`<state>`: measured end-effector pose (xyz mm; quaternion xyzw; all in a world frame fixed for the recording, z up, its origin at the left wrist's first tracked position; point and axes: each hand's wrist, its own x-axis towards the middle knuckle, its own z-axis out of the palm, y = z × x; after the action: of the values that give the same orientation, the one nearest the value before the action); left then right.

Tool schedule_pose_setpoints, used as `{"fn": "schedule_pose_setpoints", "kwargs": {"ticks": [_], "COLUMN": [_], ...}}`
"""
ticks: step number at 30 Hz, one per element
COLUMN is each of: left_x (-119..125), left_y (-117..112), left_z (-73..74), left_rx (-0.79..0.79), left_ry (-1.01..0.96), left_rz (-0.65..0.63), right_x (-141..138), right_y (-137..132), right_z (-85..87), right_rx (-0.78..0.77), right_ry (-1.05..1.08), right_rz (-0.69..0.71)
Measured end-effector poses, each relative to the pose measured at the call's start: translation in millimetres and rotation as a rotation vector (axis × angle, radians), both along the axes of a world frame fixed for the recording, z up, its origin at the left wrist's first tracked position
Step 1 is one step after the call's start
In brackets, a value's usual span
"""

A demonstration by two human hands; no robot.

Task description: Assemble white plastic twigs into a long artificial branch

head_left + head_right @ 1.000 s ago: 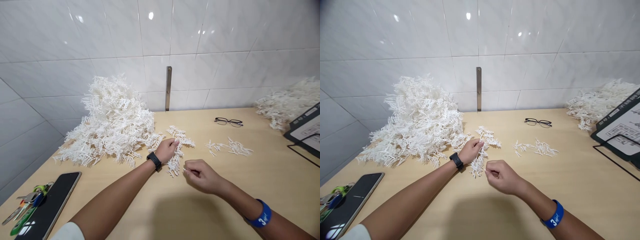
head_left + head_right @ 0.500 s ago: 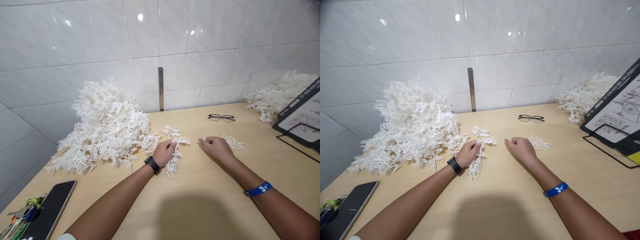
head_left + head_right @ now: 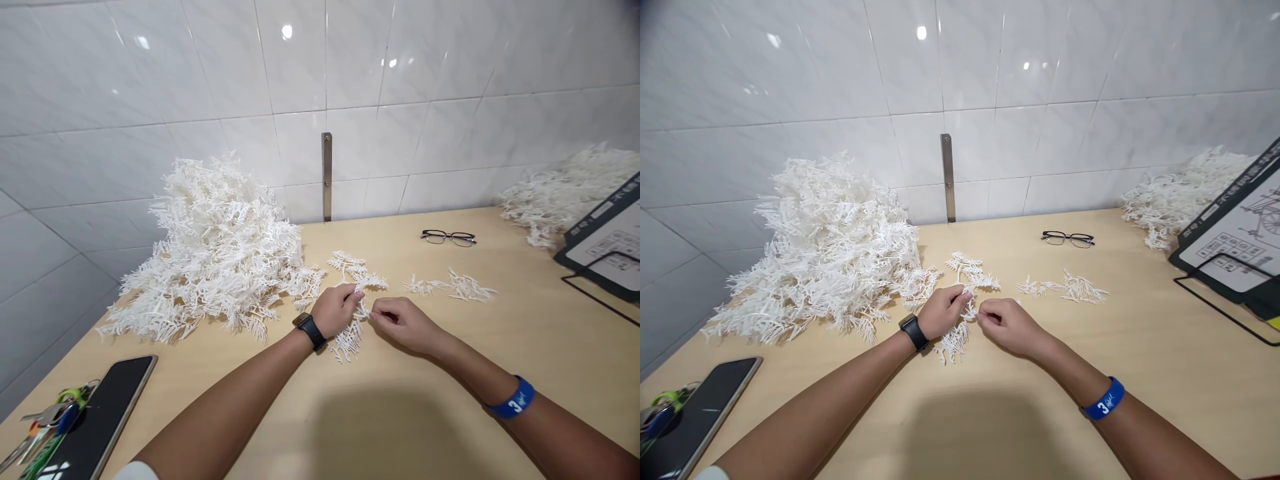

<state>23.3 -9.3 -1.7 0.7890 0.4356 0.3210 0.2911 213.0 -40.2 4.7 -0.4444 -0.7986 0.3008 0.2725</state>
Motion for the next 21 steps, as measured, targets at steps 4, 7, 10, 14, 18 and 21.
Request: {"fn": "schedule_pose_setpoints", "kwargs": {"ticks": [4,7,10,14,18,21], "left_x": [-3.6,-5.9,-5.2,-3.9,-4.3,-4.1], "left_y": [6.9,10.2,8.3,5.9,6.6,5.2], "left_z": [-0.4,0.2,0.2,-1.8,-3.0,-2.2], "left_rx": [-0.014,-0.045,-0.054,-0.062,-0.069,-0.082], "left_ry": [-0.016,-0.044,-0.048,-0.047,-0.06,-0.088], "left_rz": [0.075,0.123,0.06,0.047,0.041,-0.001], "right_x": [-2.5,-4.4,2.8,28.6,43.2,31.1], "right_y": [-9.2,-12.2,-3.0,17.3,23.5,16.6], "right_z": [0.5,1.1,2.8,4.0,2.9,4.9], "right_rx": [-0.057,-0.042,0.007,0.052,0.073,0.084], "right_ry": [0.076,0.099,0.087,-0.079,-0.135,-0.003], "right_rz": [0.076,0.045,-0.202,-0.6,-0.728,-0.536]}}
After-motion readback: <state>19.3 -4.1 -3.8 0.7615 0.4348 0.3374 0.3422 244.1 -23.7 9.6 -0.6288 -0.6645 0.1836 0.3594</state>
